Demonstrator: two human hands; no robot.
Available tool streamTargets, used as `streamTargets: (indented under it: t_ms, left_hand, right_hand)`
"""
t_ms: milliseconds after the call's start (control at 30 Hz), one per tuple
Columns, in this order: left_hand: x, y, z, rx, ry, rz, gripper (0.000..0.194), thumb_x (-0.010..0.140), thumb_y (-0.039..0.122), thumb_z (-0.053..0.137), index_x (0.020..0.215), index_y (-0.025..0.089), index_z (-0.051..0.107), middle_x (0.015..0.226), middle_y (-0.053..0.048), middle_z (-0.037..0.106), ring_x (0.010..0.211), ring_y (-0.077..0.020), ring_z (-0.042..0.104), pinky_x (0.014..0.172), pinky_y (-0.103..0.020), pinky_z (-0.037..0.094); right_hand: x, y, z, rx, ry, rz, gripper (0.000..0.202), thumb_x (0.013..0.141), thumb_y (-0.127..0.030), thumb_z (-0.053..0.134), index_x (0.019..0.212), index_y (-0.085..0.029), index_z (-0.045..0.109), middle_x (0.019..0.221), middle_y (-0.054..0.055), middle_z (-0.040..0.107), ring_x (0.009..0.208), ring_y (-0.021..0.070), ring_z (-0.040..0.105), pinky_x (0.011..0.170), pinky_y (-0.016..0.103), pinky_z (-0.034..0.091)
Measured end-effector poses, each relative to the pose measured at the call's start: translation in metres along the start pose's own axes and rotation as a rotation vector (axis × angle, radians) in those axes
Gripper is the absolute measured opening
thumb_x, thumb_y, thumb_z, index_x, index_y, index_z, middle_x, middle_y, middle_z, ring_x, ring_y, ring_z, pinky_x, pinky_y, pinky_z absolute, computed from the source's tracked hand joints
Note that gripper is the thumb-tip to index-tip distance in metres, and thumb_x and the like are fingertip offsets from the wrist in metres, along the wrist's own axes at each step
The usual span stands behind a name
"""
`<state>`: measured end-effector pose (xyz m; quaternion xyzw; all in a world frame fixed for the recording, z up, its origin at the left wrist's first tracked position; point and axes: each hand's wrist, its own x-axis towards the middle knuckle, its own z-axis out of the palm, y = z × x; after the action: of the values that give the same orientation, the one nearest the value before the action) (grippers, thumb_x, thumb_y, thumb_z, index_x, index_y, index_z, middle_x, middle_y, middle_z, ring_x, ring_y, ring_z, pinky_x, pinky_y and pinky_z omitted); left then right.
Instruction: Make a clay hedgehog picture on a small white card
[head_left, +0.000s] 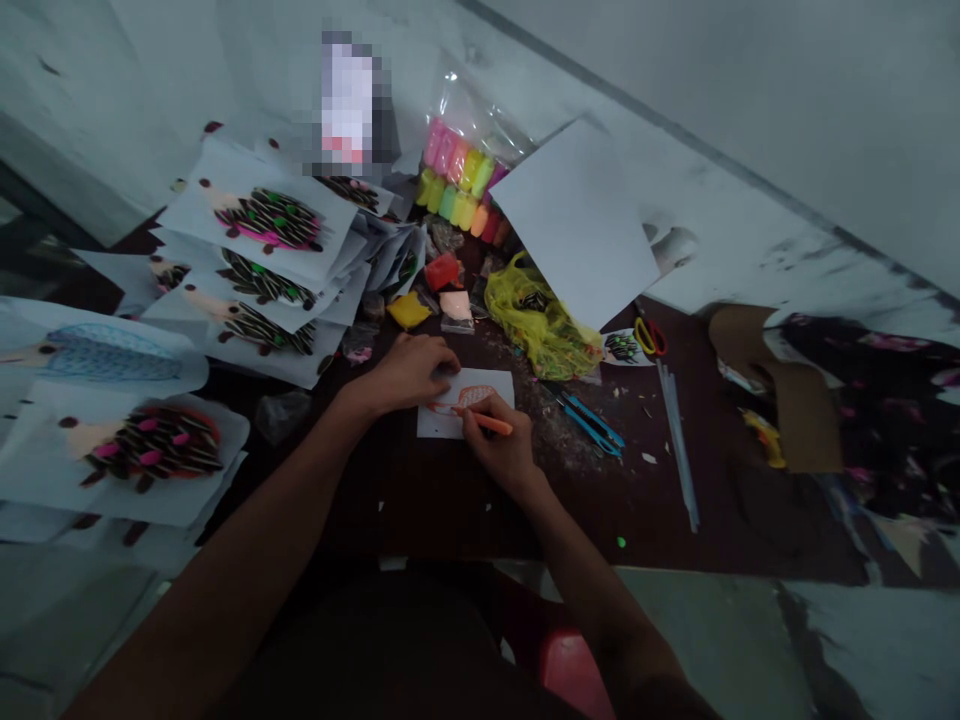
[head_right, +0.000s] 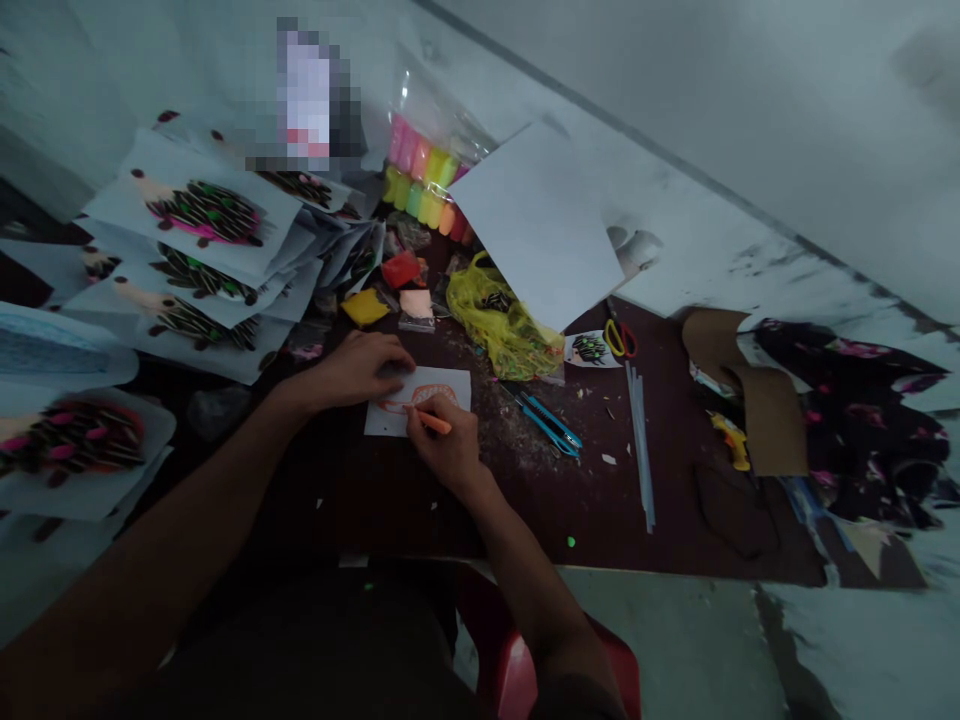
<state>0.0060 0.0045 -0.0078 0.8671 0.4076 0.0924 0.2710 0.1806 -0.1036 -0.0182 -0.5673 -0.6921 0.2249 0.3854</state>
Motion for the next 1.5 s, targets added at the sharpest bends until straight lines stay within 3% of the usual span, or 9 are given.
streamTargets:
  t_ms: [533,767,1033,1500]
  left_hand:
    - [-0.0018,-0.0040,-0.0003,-0.009,-0.020,0.028,0.037,0.075,0.021,0.059,0.109,0.022,0.072,0.113,-0.006,0.070,0.109,-0.0263,0.061,0.093,-0.040,0.041]
    - [-0.0020,-0.0034,-0.0013,-0.009,-0.030,0.020,0.038,0.075,0.020,0.059,0.111,0.021,0.072,0.115,-0.007,0.070,0.110,-0.0269,0.061,0.094,-0.040,0.041]
    - [-0.0016,-0.0042,0.0000,0.002,-0.038,0.026,0.038,0.076,0.020,0.059,0.111,0.021,0.072,0.114,-0.007,0.070,0.109,-0.0268,0.061,0.093,-0.041,0.041]
    - [-0.0031,-0.0022,-0.0025,-0.006,-0.036,0.024,0.039,0.074,0.019,0.059,0.111,0.022,0.071,0.116,-0.007,0.070,0.112,-0.0268,0.060,0.095,-0.041,0.040]
  right_hand:
    - [-0.0009,-0.0015,0.0001,-0.058,0.011,0.045,0.023,0.088,-0.033,0.057,0.068,-0.022,0.056,0.062,-0.002,0.060,0.053,0.0106,0.055,0.054,0.022,0.043]
    - [-0.0019,-0.0028,0.0027,0.019,0.028,-0.006,0.018,0.088,-0.028,0.059,0.071,-0.022,0.059,0.063,-0.003,0.061,0.052,0.0094,0.054,0.053,0.021,0.043]
    - [-0.0009,-0.0024,0.0044,-0.010,-0.013,0.014,0.020,0.091,-0.035,0.058,0.076,-0.022,0.062,0.068,0.000,0.066,0.055,0.0112,0.057,0.055,0.022,0.046]
    - [-0.0014,-0.0025,0.0039,-0.041,0.002,0.039,0.021,0.089,-0.033,0.057,0.071,-0.022,0.058,0.065,-0.001,0.063,0.053,0.0108,0.056,0.053,0.022,0.044]
